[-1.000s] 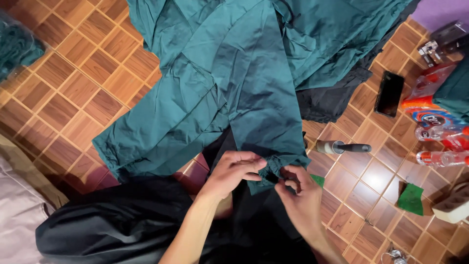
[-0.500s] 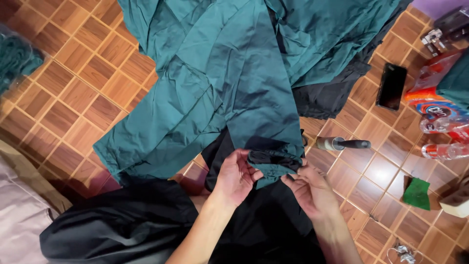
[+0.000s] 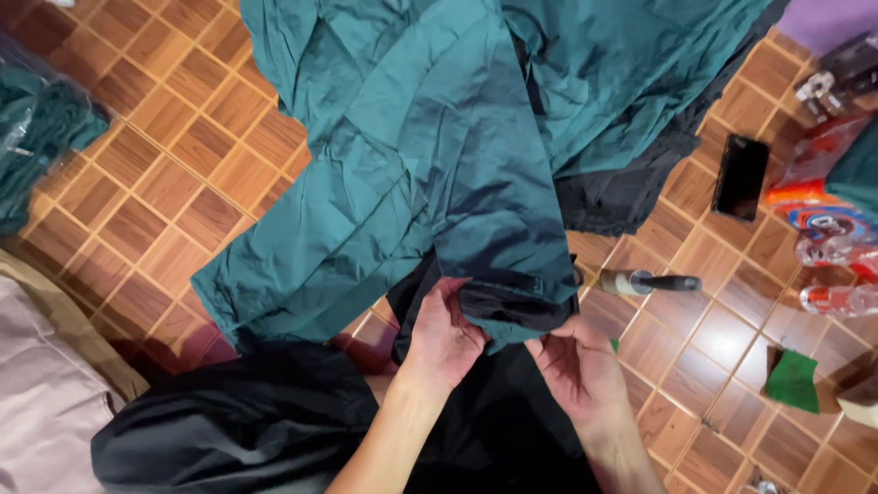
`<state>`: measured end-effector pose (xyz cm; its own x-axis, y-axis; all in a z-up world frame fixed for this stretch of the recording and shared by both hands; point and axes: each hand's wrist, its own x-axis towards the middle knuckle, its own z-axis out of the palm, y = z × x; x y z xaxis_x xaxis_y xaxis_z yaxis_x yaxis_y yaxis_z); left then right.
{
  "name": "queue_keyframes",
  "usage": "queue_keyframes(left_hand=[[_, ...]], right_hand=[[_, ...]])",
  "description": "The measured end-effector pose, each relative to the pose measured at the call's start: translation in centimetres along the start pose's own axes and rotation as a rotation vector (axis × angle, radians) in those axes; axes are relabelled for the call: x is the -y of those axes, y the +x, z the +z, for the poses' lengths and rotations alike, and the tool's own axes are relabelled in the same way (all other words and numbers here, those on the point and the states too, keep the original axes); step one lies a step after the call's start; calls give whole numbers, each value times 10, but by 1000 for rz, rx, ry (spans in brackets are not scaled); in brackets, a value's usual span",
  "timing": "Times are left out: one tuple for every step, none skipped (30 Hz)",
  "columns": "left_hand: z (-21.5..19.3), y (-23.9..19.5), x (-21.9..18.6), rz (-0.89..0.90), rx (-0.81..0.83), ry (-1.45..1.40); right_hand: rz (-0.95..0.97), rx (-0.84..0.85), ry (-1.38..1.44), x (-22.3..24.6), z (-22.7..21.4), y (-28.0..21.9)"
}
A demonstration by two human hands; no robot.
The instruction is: The person uses a lint roller on a dark green jacket laid on the floor, then trims loose threads from the sleeve cuff with scissors. The jacket remains on the floor during the process.
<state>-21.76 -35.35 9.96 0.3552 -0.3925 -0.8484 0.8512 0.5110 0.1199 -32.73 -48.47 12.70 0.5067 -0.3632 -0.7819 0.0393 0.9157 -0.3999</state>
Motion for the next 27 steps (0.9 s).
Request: queue_keyframes(left_hand=[[4, -5, -2, -24, 48, -22], [6, -11, -5, -48, 90, -45], [10, -15, -7, -42, 94, -46], [13, -20, -7, -57, 88, -21], [16, -25, -8, -71, 82, 3], [16, -27, -7, -75, 79, 1], [17, -29, -6, -66, 78, -10], [19, -30, -5, -58, 79, -19], [15, -24, -3, -61, 80, -19], [11, -17, -1, -49, 108, -44], [7, -11, 1, -37, 136, -69], [5, -7, 4, -35, 137, -70], [3, -4, 7, 6, 135, -67], [2, 0, 10, 46, 134, -66], [2, -1, 9, 47, 135, -67], [3, -2, 9, 19, 121, -39], [4, -3, 8, -8, 107, -12], [1, -2, 10, -13, 97, -17], [-3, -1, 12, -33, 142, -34], [-1, 3, 11, -47, 202, -44], [2, 2, 9, -46, 207, -41], [3, 0, 8, -47, 172, -30], [4, -3, 8, -48, 137, -19], [1, 4, 10, -45, 141, -19], [-1, 12, 13, -47, 206, -40], [-6, 17, 18, -54, 262, -62], [-4, 10, 18, -57, 258, -63]], right_hand=[[-17, -2, 24, -1, -2, 3], [-29, -6, 48, -4, -4, 5], [-30, 1, 47, -5, -13, 12], [-30, 18, 60, -6, -24, 19], [-30, 35, 73, -6, -35, 25], [-29, 30, 71, -7, -39, 26], [-32, 17, 71, -7, -42, 27], [-39, 5, 73, -6, -46, 28], [-41, 2, 73, -4, -35, 21], [-62, 1, 41, -2, -25, 14], [-82, 1, 9, 0, -14, 6], [-82, 3, 8, -1, -13, 4], [-42, 21, 31, -2, -11, 1], [-1, 39, 54, -2, -10, -2], [-2, 40, 53, -3, -11, -4], [3, 19, 58, -2, -12, -5], [7, -1, 63, -2, -13, -6], [14, -11, 60, -3, -18, -6], [-27, 37, 24, -4, -23, -7], [-77, 99, -7, -4, -24, -3], [-82, 102, -6, -4, -28, 1], [-87, 105, -10, -4, -33, 2], [-92, 108, -14, -5, -38, 3], [-94, 113, -16, -4, -34, 4], [-106, 108, -16, -4, -30, 5], [-114, 94, -15, -5, -29, 3], [-112, 90, -16, -4, -19, -6]])
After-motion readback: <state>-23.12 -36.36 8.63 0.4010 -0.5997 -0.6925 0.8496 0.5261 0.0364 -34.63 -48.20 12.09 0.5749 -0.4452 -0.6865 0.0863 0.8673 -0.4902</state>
